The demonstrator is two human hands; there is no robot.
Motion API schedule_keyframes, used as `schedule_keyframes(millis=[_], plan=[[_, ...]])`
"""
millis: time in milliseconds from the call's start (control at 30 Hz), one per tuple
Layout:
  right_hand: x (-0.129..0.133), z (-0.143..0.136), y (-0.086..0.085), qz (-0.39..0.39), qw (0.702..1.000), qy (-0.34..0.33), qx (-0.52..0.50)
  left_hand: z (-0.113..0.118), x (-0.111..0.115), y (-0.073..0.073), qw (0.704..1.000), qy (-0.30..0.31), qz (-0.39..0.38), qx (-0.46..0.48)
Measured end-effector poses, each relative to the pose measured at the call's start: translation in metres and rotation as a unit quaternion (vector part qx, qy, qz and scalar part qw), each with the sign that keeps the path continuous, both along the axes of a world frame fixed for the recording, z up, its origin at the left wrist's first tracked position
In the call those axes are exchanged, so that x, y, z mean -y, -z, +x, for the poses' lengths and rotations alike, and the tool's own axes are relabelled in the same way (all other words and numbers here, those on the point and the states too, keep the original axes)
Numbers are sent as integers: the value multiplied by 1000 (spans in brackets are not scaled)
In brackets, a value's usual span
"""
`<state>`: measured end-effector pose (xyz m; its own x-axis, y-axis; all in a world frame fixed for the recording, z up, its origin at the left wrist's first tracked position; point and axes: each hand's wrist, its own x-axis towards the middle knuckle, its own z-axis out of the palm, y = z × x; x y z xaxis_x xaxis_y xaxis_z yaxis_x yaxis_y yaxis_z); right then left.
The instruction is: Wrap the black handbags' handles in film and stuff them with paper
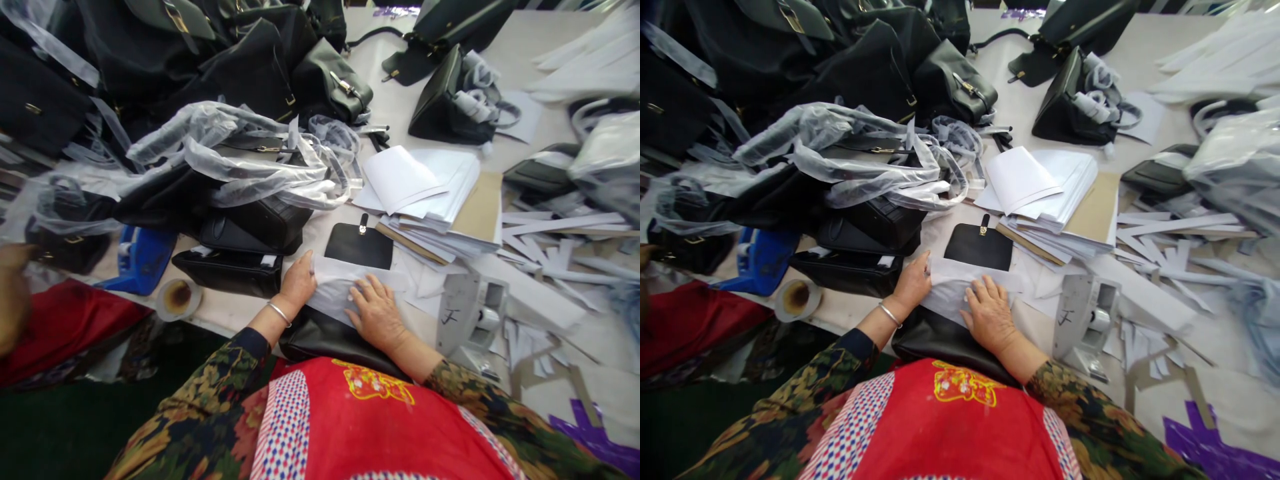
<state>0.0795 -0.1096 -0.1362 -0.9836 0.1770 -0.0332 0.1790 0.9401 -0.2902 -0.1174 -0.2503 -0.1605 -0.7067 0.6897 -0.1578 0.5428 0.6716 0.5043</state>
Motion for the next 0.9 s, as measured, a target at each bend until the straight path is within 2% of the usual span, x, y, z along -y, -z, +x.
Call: schedule_keyframes(millis=[200,300,433,533,600,767,900], plan=[[0,-9,4,27,996,87,22,1,7,-3,1000,-17,-5,11],[-4,-8,3,33,995,91,-22,2,10,-8,1000,-19,-13,21],[-9,0,3,6,996,-5,-92,4,10,-12,998,-27,-30,42],[-9,0,4,-37,991,-110,-73,5,8,-14,997,-31,-40,56],[-8,-3,3,-55,989,-131,-44,5,7,-15,996,-35,-47,64],[-7,-19,-4,-26,999,-25,36,1,4,-20,993,-43,-61,96],[-15,-35,-9,-6,997,12,82,-3,3,-25,991,-44,-67,111]])
